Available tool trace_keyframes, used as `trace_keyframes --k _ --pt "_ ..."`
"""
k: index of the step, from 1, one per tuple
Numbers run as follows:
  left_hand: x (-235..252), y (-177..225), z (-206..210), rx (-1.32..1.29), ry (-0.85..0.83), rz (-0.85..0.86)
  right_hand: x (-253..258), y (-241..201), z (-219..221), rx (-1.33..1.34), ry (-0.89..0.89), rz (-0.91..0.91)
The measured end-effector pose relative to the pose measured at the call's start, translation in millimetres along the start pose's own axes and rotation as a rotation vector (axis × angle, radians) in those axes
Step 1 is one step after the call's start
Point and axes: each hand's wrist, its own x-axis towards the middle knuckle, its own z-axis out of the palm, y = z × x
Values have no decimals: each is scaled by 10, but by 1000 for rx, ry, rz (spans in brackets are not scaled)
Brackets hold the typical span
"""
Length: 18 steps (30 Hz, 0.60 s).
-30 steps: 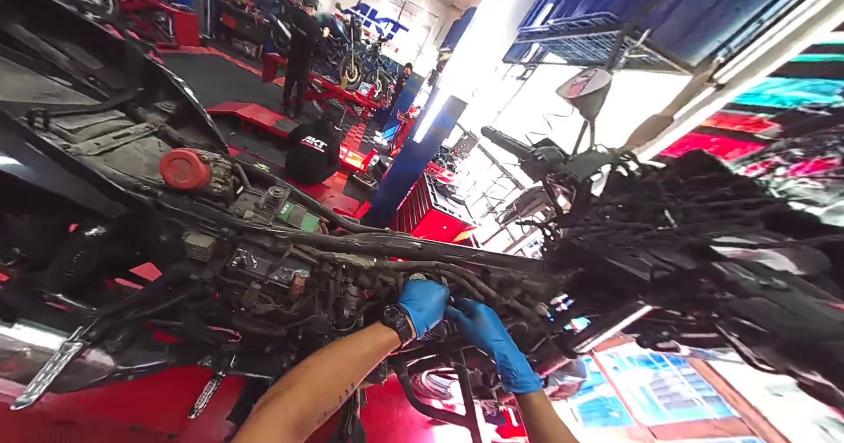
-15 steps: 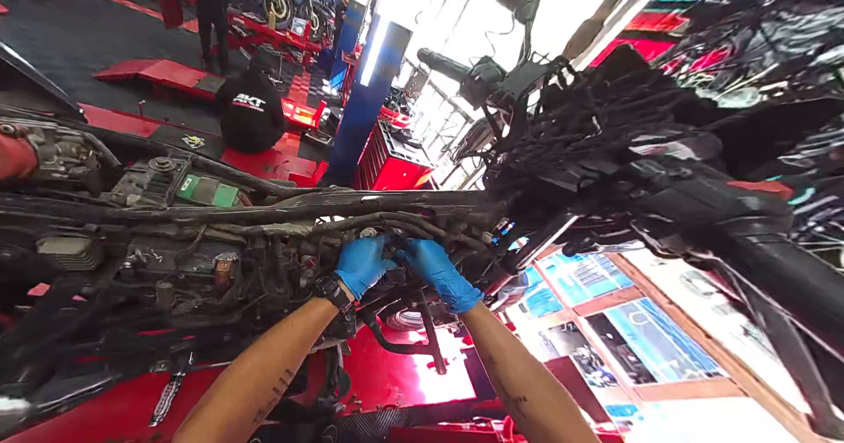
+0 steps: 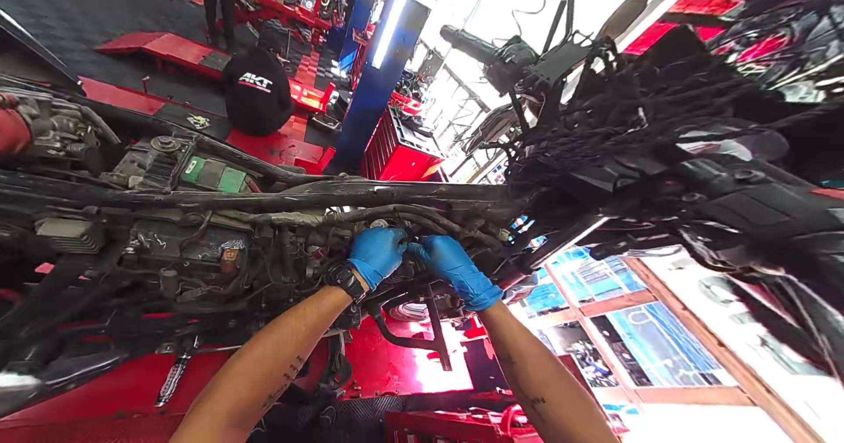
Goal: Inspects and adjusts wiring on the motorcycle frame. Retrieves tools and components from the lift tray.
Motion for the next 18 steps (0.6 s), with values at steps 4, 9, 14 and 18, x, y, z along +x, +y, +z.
trace_keyframes --k 4,9,14,18 --pt "-21 138 -17 57 15 -63 -5 -8 -7 26 -19 -63" --pt "-10 178 2 124 -34 -19 -22 35 -26 -21 -1 -11" --pt "-29 229 -17 112 5 -60 -43 71 -13 61 30 -146" --pt "-22 210 -11 130 -41 -28 -55 22 -21 -44 44 -11"
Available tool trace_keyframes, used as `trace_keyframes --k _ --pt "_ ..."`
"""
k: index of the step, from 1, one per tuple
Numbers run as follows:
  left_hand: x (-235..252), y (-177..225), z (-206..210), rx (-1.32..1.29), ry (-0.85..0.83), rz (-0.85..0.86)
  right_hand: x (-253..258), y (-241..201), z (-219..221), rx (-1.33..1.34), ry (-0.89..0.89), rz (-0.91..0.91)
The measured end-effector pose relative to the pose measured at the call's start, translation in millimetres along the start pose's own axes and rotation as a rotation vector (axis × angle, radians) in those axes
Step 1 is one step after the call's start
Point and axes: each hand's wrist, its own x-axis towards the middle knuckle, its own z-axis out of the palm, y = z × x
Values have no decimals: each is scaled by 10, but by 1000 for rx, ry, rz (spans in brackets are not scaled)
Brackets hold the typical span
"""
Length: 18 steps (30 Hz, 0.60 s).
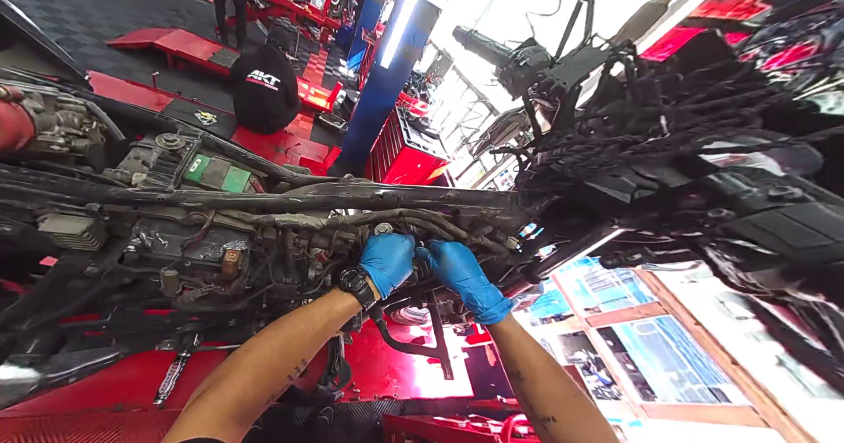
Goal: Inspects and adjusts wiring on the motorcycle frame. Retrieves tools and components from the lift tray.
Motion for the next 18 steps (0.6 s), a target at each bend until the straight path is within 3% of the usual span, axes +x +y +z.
trace_keyframes --k 5,9,12,16,18 --pt "-10 32 6 -10 51 -54 -2 -7 -17 124 6 -120" --pt "-19 17 3 -15 8 -18 -11 -72 6 -23 -4 -16" --pt "-9 26 -4 -18 41 -40 -2 -50 -7 124 11 -147" --pt "-23 -14 34 -35 43 -15 -15 -78 -17 5 -10 3" --pt "-29 -18 2 -27 18 0 -23 -52 15 47 -1 -41"
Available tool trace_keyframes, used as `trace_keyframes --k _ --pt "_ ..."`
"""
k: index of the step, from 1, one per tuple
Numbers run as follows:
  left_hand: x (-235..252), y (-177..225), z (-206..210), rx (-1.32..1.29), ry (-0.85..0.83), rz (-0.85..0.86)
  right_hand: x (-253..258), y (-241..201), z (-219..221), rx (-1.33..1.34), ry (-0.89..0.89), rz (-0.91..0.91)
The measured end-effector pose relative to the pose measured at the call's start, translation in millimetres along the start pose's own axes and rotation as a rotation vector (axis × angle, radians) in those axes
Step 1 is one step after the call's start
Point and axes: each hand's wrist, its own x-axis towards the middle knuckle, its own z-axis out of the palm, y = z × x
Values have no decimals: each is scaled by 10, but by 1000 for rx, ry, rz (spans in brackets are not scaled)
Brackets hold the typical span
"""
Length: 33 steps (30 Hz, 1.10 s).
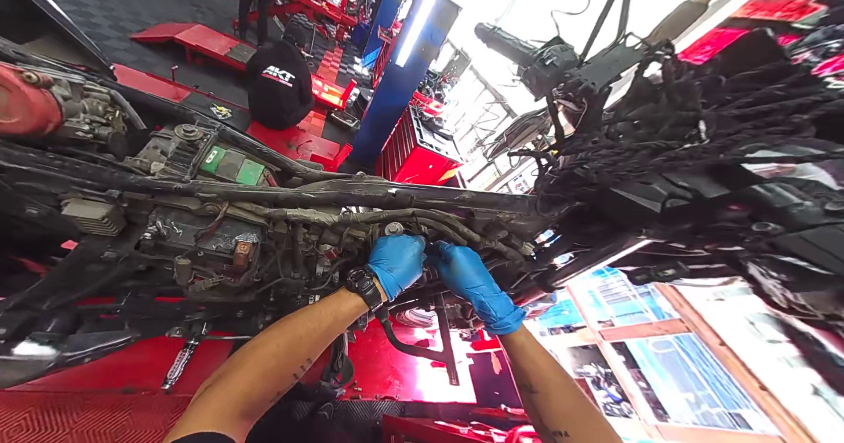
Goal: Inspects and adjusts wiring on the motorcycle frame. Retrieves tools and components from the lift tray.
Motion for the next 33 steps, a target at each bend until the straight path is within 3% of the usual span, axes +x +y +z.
trace_keyframes --k 2,7,11,15,19,23,25,27,30,33 --pt "-7 22 -14 7 15 -25 -14 38 17 87 37 -119" --pt "-19 40 37 -12 27 -43 -23 -34 -3 -49 4 51" --pt "-24 54 48 9 36 -33 -42 128 17 169 46 -187" --pt "-3 58 169 -13 148 -52 -70 17 57 -42 91 -13" --pt "-75 31 111 -57 34 -43 -92 180 65 201 137 -231" --pt "-129 21 87 -73 83 -100 -93 87 94 -37 69 -73" --pt "-72 15 84 -77 43 -102 -84 143 110 -45 60 -154" --pt "-53 6 90 -95 -1 -95 -86 256 112 8 54 -177" --pt "-95 -22 51 -146 52 -126 -66 290 61 48 44 -63" --pt "-45 -49 77 -150 29 -113 -88 235 62 230 80 -214"
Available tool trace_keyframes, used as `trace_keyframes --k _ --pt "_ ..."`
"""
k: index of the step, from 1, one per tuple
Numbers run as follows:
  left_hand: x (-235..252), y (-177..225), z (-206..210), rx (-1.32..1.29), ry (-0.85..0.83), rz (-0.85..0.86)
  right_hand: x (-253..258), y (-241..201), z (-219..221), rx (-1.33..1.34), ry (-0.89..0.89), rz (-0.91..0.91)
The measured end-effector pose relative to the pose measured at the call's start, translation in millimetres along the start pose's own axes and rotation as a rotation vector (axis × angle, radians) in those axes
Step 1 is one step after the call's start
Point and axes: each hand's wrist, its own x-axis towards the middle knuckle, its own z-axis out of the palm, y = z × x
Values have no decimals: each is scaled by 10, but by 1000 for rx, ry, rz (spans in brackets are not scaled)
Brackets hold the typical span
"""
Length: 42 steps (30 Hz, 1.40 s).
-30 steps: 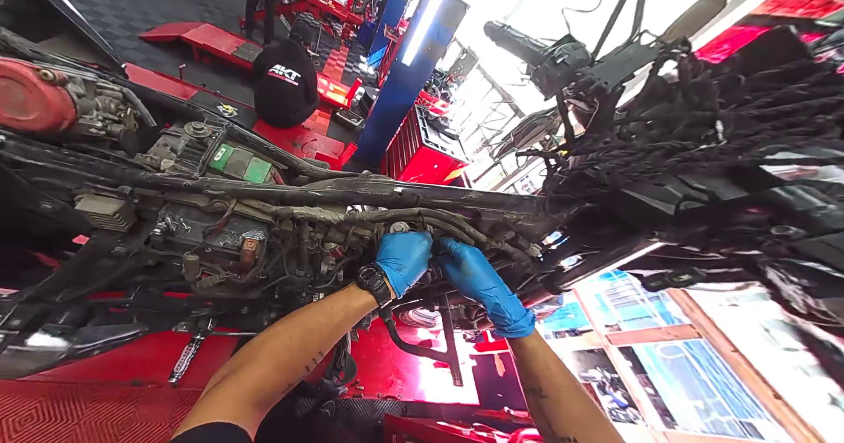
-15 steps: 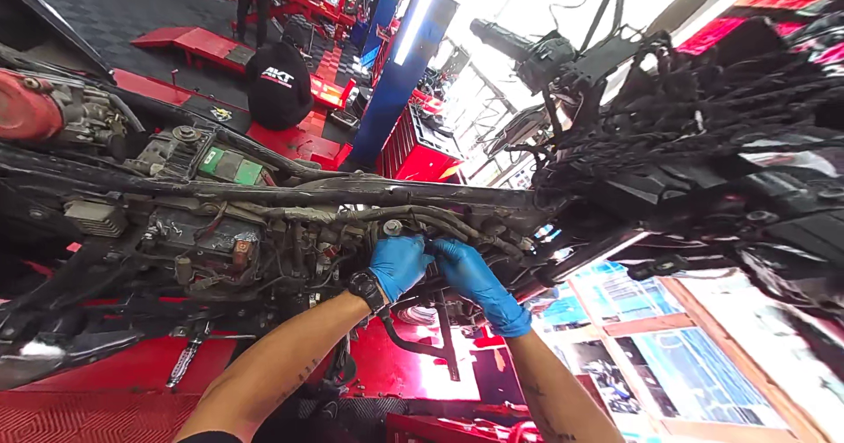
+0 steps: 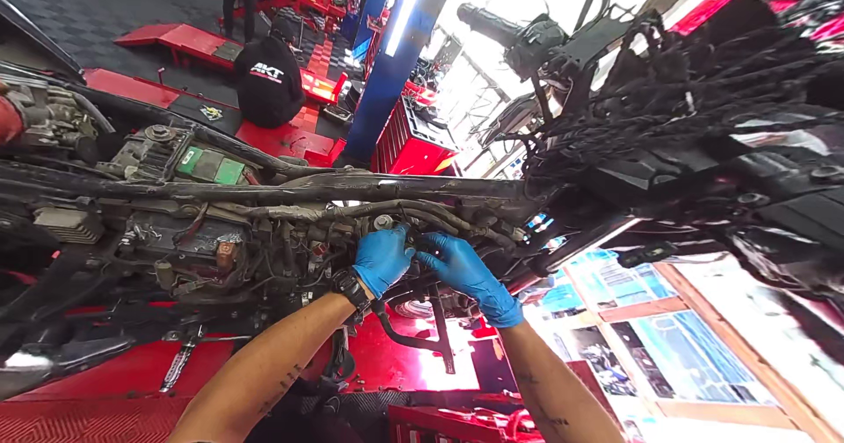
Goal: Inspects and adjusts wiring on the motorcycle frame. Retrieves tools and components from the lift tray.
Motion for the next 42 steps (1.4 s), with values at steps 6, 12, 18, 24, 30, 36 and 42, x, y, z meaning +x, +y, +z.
trace_keyframes --k 6,12,18,24,30,36,42 --pt "78 55 57 39 -9 14 13 30 128 -114 115 102" --pt "66 233 54 131 130 135 -102 -104 226 -225 458 -25" --pt "138 141 328 183 577 444 -368 -120 77 -20 853 -162" --pt "17 420 258 -375 204 481 -829 -261 -111 651 745 -70" --pt "-218 502 956 -1420 -458 -260 -1433 -208 79 686 613 66" --pt "-472 604 1575 -1609 -707 -566 -1922 -106 362 556 628 418" --pt "-725 682 1901 -1556 -719 -629 -3113 -252 344 465 761 765"
